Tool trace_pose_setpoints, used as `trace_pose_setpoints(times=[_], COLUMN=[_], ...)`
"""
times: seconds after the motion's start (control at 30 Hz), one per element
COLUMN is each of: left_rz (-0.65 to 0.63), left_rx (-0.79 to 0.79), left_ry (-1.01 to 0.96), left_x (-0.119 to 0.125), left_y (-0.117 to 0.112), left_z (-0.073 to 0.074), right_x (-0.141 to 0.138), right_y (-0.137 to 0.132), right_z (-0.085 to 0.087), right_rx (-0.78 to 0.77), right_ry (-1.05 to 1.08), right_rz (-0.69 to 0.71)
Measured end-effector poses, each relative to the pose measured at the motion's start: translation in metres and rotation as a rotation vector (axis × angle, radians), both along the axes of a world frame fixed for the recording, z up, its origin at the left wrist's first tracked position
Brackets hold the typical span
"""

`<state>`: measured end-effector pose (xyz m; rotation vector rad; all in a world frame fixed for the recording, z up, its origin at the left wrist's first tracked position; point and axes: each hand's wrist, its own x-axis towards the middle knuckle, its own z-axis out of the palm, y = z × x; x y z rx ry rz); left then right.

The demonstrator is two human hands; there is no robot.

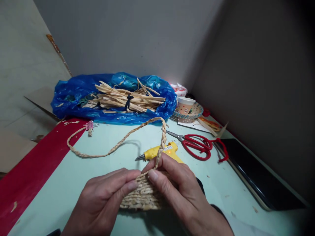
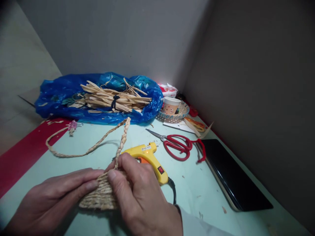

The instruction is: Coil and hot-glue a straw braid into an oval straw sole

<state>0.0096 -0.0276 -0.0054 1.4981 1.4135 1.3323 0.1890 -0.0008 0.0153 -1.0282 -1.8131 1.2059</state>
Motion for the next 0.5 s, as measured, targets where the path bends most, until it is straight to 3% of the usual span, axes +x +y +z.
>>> trace_pose_setpoints(times=[0.17, 0.27, 0.4, 0.5], left_rz=[-0.191, -0.302, -0.222, -0.205], left_rx=[-0.122, -0.055, 0.185, 0.247], left_ry=[0.133, 0.229, 0.475, 0.616], left_x=[-0.003, -0.008, -0.012, -0.012], left_y=[0.003, 0.001, -0.005, -0.008], left_z=[0.007, 0.001, -0.018, -0.027], right_x=[0.001, 0.002, 0.002, 0.003], right_y=[0.005, 0.007, 0.008, 0.009], right_z=[-0.006, -0.008, -0.008, -0.007], right_rx=[0.000, -0.033, -0.039, -0.059], right_ry=[-0.011, -0.032, -0.036, -0.019], right_rz=[0.001, 0.014, 0.011, -0.008])
